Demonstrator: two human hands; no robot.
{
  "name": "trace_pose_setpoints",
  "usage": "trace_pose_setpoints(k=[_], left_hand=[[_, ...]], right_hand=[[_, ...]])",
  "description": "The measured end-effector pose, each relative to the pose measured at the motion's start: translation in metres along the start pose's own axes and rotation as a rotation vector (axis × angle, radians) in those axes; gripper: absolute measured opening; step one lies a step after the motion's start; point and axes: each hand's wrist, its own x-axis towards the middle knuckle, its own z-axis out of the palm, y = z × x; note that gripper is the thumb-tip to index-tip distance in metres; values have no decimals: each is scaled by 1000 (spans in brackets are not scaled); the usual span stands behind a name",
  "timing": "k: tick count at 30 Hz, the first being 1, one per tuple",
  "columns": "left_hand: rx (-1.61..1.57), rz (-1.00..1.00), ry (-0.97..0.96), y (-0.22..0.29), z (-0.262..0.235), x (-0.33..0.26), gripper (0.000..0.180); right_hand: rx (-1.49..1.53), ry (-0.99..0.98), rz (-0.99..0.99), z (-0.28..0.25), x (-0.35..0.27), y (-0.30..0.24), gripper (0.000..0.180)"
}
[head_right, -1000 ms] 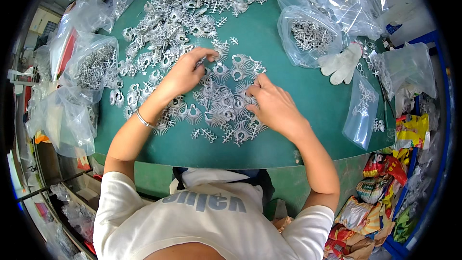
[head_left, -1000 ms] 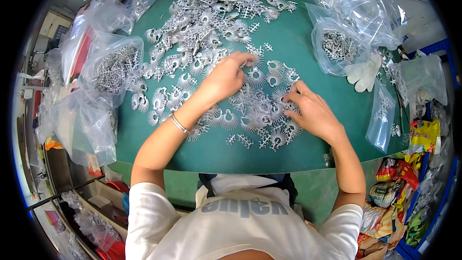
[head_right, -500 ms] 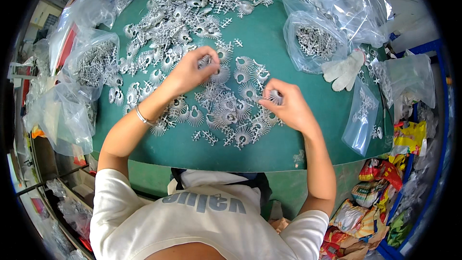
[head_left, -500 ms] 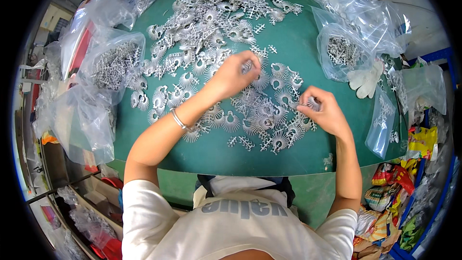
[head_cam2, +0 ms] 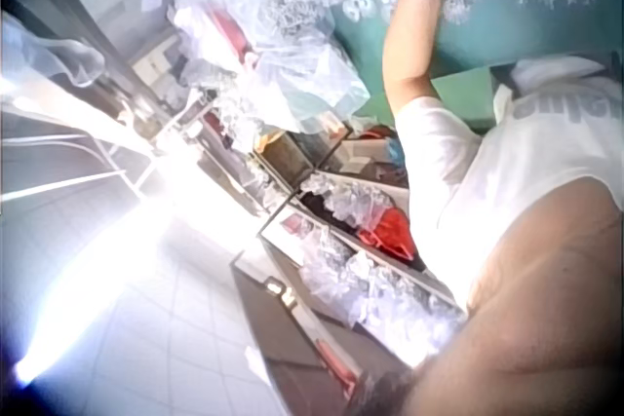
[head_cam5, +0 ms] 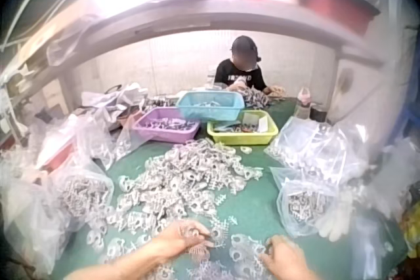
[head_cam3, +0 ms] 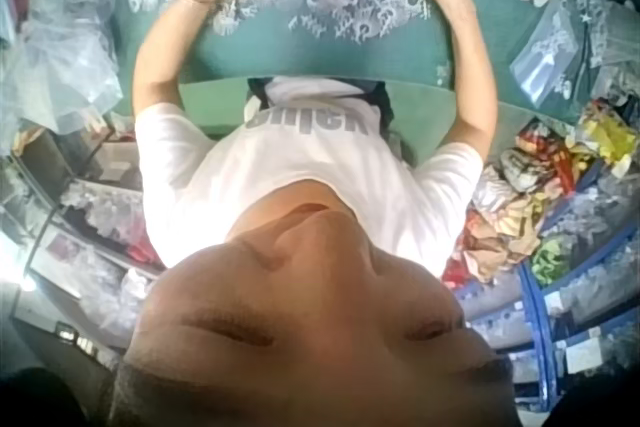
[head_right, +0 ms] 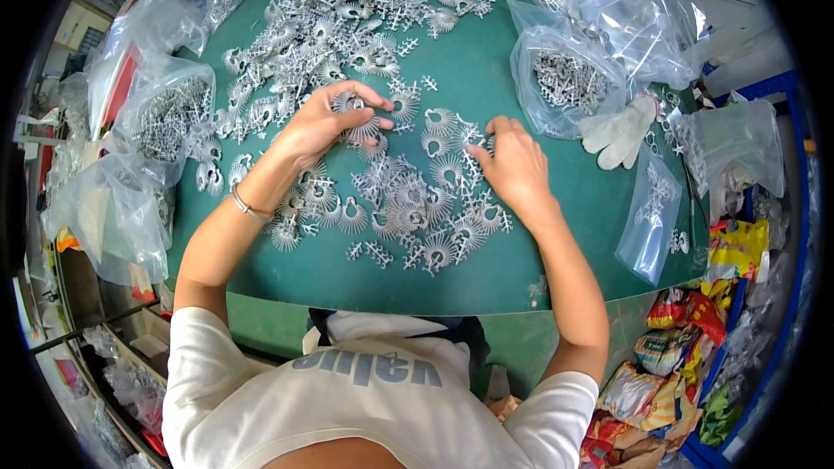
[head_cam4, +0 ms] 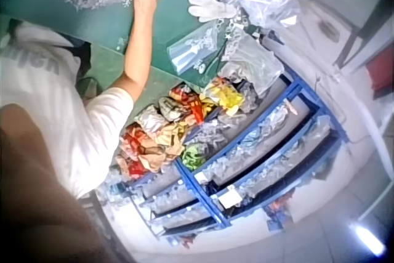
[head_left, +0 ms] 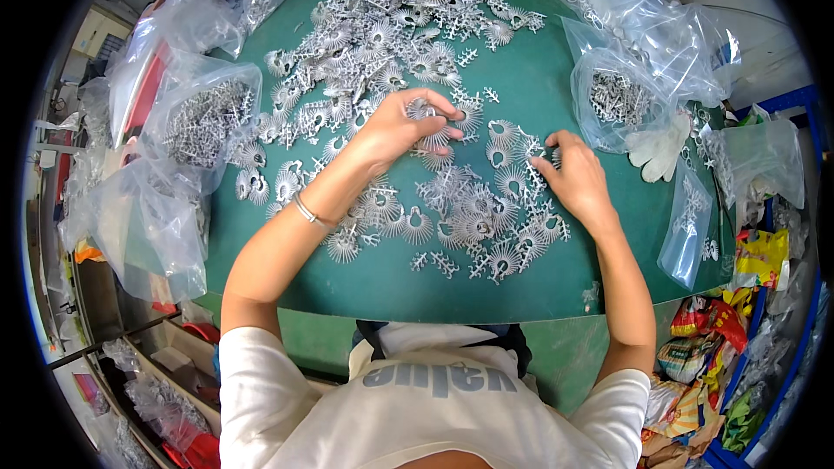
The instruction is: The person sorts through a large pile of intricate silver metal components on a workbench, picking up individual pieces to examine them before placing them into plastic bags or sorting bins.
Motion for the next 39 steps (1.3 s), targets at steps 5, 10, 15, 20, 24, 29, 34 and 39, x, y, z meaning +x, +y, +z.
trace_pose_setpoints(k=[5,10,15,20,24,29,34,39], left_hand=[[1016,583,174,-15,2,36,26],[1216,423,131,-15,14,38,38],[1168,497,139,-21,12,36,34],[753,520,85,-30,2,38,23],[-265,-120,-157,-5,0,14,16],[-225,-165,65,-1,11,21,26],[198,39,84,-12,1,31,19],[-122,-109,85,-3,5,6,28]], right_hand=[[162,25,-68,4,5,10,23],[800,-190,204,-19,-2,19,13],[1549,-344,424,-30,-4,28,24],[380,-233,100,-33,-10,25,16],[292,-145,76,-49,-12,-7,26],[228,-22,-223,-15,17,-13,36],[32,-171,-320,8,39,-22,44],[404,-153,-271,4,42,-12,37]])
